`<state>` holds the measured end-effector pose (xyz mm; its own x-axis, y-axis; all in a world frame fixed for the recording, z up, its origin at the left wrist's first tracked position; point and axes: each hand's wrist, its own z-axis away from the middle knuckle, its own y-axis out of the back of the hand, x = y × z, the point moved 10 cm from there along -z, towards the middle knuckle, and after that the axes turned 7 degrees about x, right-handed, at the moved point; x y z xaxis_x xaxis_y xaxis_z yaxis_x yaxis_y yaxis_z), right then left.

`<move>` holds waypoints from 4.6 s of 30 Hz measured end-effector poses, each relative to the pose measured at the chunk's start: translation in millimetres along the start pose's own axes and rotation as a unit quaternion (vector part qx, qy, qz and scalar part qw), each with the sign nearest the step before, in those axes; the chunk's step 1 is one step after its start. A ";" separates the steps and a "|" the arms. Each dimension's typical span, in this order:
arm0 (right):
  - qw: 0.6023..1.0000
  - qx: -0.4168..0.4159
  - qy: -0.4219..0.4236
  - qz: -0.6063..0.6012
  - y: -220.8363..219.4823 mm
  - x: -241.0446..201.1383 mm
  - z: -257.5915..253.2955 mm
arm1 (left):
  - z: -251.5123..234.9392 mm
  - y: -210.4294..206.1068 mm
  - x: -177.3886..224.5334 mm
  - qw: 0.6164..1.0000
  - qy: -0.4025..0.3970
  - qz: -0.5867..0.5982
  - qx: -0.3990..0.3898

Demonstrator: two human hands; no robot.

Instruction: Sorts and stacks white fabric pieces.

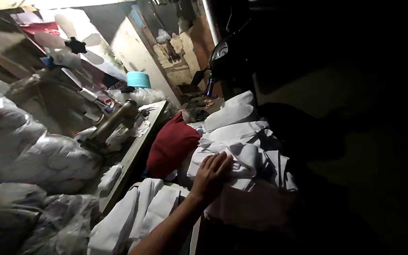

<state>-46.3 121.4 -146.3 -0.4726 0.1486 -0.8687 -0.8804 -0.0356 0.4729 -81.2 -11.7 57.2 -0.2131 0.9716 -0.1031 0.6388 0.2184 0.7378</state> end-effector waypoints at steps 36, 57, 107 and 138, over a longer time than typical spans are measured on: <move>0.879 0.453 0.142 0.051 218.9 -129.5 -32.8 | 23.6 6.6 -4.4 0.986 0.109 -0.032 0.123; 0.795 0.447 0.169 0.373 172.9 -69.5 -15.4 | 180.5 203.6 -170.5 0.776 0.614 -0.122 0.076; 0.822 0.399 0.139 0.381 187.2 -79.3 -28.4 | 271.5 159.7 -97.5 0.319 0.599 0.359 0.640; 0.812 0.400 0.138 0.402 182.7 -80.0 -26.2 | 305.8 50.9 -120.9 0.148 0.524 0.369 0.754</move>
<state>-170.4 77.1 5.7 -0.9701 0.1634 -0.1793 -0.0282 0.6582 0.7523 203.2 -90.1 -96.8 0.8320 0.4074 0.3767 0.0449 0.6273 -0.7775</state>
